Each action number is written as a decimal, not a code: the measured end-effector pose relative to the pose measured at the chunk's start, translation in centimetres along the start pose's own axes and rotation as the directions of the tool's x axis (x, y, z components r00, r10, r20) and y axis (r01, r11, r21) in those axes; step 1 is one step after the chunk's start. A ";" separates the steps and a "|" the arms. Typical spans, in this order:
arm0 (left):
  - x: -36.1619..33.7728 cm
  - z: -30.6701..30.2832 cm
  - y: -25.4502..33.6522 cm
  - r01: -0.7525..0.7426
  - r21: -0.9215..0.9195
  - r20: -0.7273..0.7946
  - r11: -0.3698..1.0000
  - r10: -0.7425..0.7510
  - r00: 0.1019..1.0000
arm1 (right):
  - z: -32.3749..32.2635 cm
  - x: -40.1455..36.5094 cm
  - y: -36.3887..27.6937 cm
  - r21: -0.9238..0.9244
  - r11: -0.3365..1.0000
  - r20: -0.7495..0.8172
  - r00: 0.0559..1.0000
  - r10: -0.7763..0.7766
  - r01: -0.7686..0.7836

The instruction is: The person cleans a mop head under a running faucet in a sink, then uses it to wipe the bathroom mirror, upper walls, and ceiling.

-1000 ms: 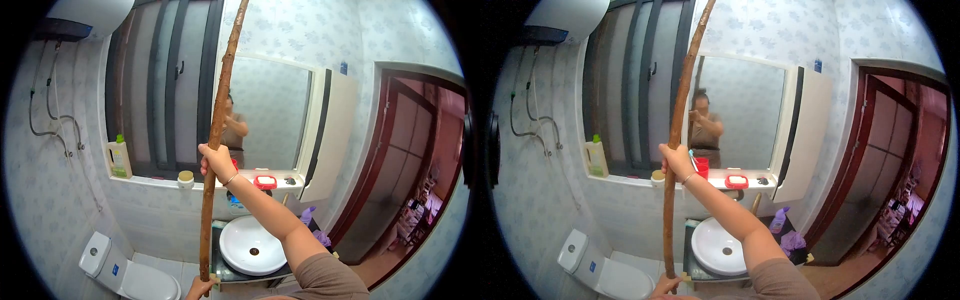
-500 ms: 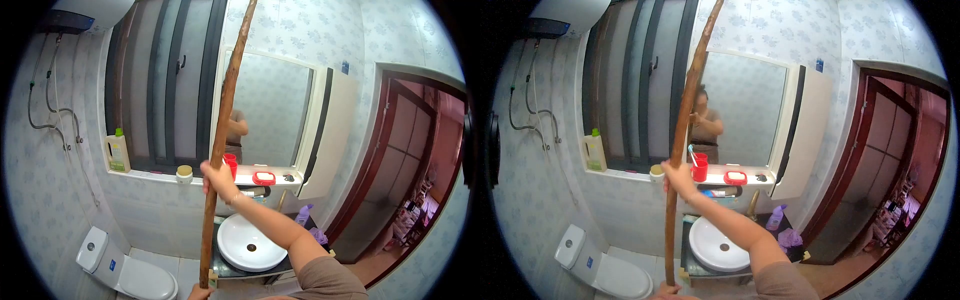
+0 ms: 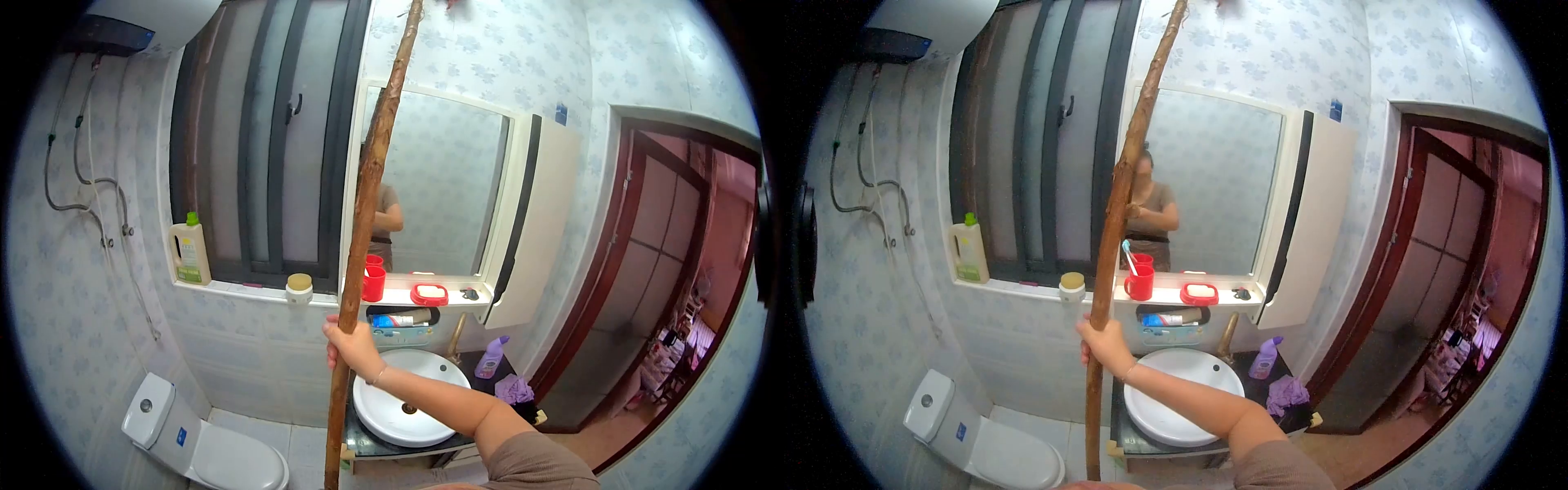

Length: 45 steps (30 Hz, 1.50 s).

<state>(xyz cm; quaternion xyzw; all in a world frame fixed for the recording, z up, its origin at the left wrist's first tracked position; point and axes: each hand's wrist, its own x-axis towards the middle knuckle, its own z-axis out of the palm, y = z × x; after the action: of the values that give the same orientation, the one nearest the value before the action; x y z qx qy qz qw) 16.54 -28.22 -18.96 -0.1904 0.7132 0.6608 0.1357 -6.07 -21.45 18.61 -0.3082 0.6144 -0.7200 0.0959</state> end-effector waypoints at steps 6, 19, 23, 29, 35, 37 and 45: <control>1.7 -2.2 10.8 -0.073 0.008 -0.001 0.997 0.073 0.997 | -1.0 6.5 -6.8 -0.056 0.991 -0.047 0.991 -0.127 0.124; 2.8 0.1 -0.1 -0.013 0.039 0.047 0.999 0.011 0.999 | -0.4 1.4 -2.4 -0.023 0.999 -0.053 0.998 -0.034 0.033; 1.4 -2.5 11.3 -0.091 -0.044 0.090 0.995 0.094 0.991 | -0.7 5.9 -7.0 -0.060 0.986 -0.089 0.983 -0.160 0.155; 2.0 -2.7 9.0 -0.089 -0.118 0.179 0.989 0.109 0.978 | -0.7 4.7 -5.3 -0.090 0.982 -0.089 0.981 -0.173 0.165; 0.0 -0.8 0.5 0.022 -0.005 0.104 1.000 -0.021 0.994 | 0.6 -0.7 -0.8 0.002 1.000 -0.079 0.997 -0.020 0.021; -0.6 -1.0 2.4 0.047 -0.003 0.105 0.999 -0.046 0.993 | 0.5 0.7 -1.9 -0.019 0.998 -0.071 0.996 -0.056 0.054; 0.0 -2.9 12.1 -0.159 -0.064 0.202 0.985 0.169 0.965 | -0.5 5.4 -7.0 -0.121 0.981 -0.095 0.982 -0.163 0.151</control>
<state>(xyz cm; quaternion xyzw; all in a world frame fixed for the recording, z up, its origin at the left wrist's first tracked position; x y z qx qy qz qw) 11.27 -30.47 -7.94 -0.0642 0.6928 0.7025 0.1495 -8.99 -22.21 26.96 -0.3227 0.6321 -0.7044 -0.0110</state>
